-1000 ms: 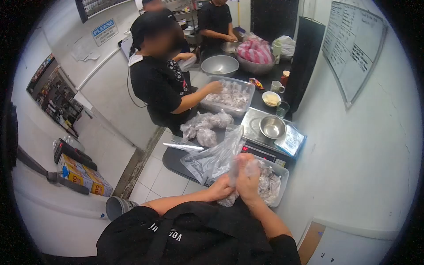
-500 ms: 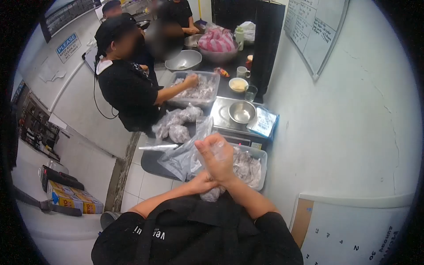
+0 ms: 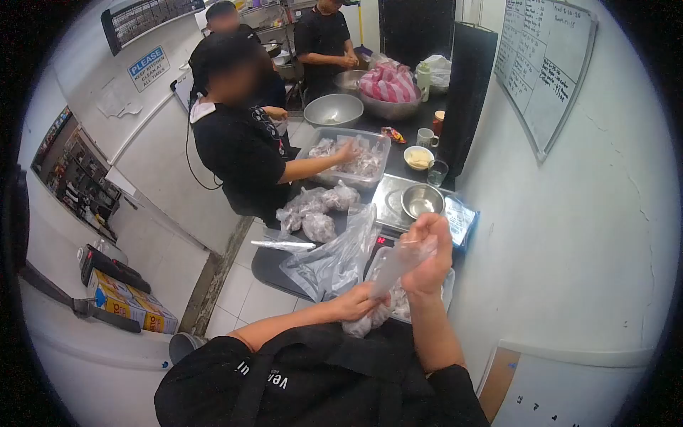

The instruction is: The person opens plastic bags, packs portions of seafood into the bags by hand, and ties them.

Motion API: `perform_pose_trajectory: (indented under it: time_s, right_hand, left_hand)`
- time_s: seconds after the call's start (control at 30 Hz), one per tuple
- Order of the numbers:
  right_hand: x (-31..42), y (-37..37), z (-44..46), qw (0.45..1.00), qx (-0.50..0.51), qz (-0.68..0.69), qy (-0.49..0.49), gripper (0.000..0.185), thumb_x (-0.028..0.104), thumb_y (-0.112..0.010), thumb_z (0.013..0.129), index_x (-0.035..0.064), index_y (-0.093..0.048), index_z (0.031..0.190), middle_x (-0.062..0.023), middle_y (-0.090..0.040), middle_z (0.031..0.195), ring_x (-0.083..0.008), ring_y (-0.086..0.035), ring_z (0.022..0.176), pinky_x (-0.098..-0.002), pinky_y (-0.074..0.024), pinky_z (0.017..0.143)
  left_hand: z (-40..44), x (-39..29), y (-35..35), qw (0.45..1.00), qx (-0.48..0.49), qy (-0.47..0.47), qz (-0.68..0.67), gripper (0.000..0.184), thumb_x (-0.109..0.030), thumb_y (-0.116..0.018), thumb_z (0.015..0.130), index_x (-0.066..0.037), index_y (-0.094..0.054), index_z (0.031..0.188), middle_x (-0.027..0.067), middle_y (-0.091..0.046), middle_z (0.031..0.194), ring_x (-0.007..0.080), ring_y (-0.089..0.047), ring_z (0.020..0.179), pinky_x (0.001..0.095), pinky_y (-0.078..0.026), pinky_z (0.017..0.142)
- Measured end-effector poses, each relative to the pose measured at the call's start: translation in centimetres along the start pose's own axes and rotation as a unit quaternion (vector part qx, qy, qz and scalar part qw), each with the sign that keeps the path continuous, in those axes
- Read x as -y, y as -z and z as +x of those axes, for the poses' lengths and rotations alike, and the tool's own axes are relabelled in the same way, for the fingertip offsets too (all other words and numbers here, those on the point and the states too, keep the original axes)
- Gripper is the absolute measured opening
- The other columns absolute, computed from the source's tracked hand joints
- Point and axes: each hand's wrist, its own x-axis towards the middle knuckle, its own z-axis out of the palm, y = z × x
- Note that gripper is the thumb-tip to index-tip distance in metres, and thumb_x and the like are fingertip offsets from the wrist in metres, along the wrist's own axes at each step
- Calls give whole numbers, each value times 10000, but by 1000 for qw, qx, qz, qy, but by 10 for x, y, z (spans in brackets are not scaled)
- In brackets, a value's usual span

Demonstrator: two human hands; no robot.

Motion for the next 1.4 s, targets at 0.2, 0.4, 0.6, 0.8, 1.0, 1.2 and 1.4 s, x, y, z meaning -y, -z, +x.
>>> perform_pose_trajectory:
  time_s: [0.2,0.4,0.6,0.8,1.0,1.2,1.4]
  right_hand:
    - [27,-18,0,788,33,-419,450,279,226,-535,867,3,-528,1034,-88,-542,841,-215,-544,740,-376,-464,734]
    - [-63,-1,-29,570,469,-622,261,622,469,-574,816,13,-461,1224,-169,-601,982,-314,-598,892,-402,-472,790]
    - [-82,40,-26,492,456,-740,59,626,547,-563,782,80,-493,1191,-105,-608,828,-237,-628,687,-349,-493,564]
    - [-107,75,-26,519,527,-668,80,328,400,-516,874,75,-532,918,-74,-559,660,-278,-604,595,-378,-469,507]
    - [-96,71,-20,518,485,-705,20,301,317,-497,901,51,-537,765,-115,-540,624,-301,-608,648,-387,-468,550]
    - [-88,86,-34,752,368,-494,-234,307,312,-411,954,63,-511,806,-84,-515,650,-251,-581,655,-357,-464,613]
    - [-111,98,-69,849,315,68,-419,332,361,-391,965,89,-439,781,-23,-424,667,-195,-520,702,-347,-443,667]
  left_hand:
    - [-4,11,21,988,-107,1,112,158,-34,-472,813,4,-565,935,155,-593,801,271,-598,787,364,-472,717]
    - [-24,56,49,966,-65,-30,250,156,-112,-504,841,-3,-607,882,159,-600,785,273,-596,768,358,-466,703]
    - [-52,4,77,962,-10,103,252,200,-177,-510,891,-9,-616,869,147,-573,796,271,-570,793,350,-445,725]
    - [-80,10,98,949,6,-45,312,237,-258,-658,812,-47,-638,919,157,-462,1108,320,-430,1077,412,-329,935]
    - [-69,22,88,914,-96,80,386,197,-199,-674,779,-46,-661,902,116,-565,861,281,-574,854,369,-457,753]
    - [-41,32,82,938,-307,106,120,144,-121,-628,831,-9,-664,915,60,-635,673,135,-568,520,301,-433,458]
    - [-9,-39,60,972,-227,-44,-33,129,-61,-588,859,-11,-669,946,42,-656,742,75,-555,574,230,-451,516]
